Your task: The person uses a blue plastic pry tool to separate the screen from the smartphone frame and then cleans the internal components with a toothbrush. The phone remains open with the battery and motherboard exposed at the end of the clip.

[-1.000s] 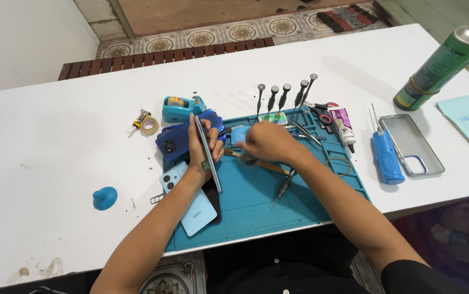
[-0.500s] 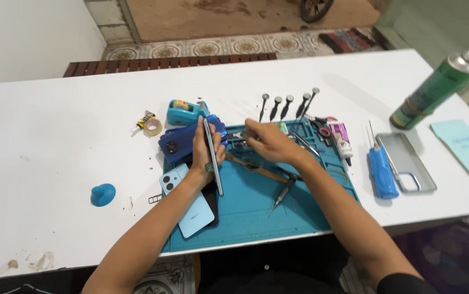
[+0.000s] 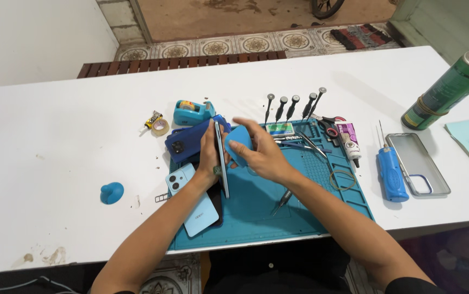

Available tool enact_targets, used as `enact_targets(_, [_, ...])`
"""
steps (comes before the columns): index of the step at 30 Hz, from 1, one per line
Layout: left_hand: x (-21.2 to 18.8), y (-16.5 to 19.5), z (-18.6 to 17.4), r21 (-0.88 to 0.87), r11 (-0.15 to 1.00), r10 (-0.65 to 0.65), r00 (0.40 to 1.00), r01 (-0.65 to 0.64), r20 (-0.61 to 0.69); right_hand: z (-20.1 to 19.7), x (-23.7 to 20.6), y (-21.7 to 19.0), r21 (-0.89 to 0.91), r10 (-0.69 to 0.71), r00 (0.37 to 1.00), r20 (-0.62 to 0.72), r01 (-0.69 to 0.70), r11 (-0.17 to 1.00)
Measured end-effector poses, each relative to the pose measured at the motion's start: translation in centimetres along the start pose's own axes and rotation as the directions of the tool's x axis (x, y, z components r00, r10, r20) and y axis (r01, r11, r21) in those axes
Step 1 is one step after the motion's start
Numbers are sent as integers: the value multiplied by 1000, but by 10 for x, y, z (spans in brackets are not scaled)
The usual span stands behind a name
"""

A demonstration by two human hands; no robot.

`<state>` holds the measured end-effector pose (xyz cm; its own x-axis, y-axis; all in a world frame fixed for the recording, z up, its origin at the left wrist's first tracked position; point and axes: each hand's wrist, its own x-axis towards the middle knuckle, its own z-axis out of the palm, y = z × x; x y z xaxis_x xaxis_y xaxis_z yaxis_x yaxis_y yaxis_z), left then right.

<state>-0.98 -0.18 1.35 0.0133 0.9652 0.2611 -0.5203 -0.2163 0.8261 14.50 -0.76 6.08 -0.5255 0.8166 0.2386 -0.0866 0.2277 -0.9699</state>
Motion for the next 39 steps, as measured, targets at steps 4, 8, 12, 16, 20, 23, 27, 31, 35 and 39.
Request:
enact_targets(4, [-4, -2, 0, 65, 998, 20, 1000, -20, -1, -2, -3, 11, -43, 23, 1000, 12, -22, 999])
enact_targets(8, [-7, -1, -1, 92, 995, 47, 999, -46, -7, -1, -6, 18, -97, 0, 999, -47, -4, 995])
enact_targets(12, [-8, 0, -1, 181, 981, 72, 997, -69, -12, 0, -7, 18, -148, -26, 998, -51, 18, 989])
enact_targets(16, [-9, -4, -2, 248, 960, 131, 991, -126, -3, 0, -10, 12, -186, -58, 997, -51, 48, 981])
enact_targets(20, [-9, -6, -4, 321, 930, 192, 981, -181, -2, 3, -12, 6, -294, -122, 989, -81, 94, 951])
enact_targets(23, [-9, -7, -6, 346, 921, 188, 982, -178, 4, 5, -13, 3, -287, -134, 984, -116, 96, 953])
enact_targets(27, [-9, -9, -7, 328, 929, 181, 983, -171, 0, 6, -14, 2, -307, -177, 978, -112, 135, 942])
enact_targets(31, [-10, -11, -7, 338, 931, 156, 987, -137, -28, 6, -15, 3, -347, -194, 974, -114, 144, 927])
enact_targets(35, [-9, -11, -7, 315, 944, 110, 993, -96, -30, 4, -12, 6, -254, -143, 985, -96, 115, 960])
enact_targets(39, [-9, -14, -9, 286, 956, 78, 997, -70, -18, 4, -11, 11, -156, -121, 989, -80, 108, 982])
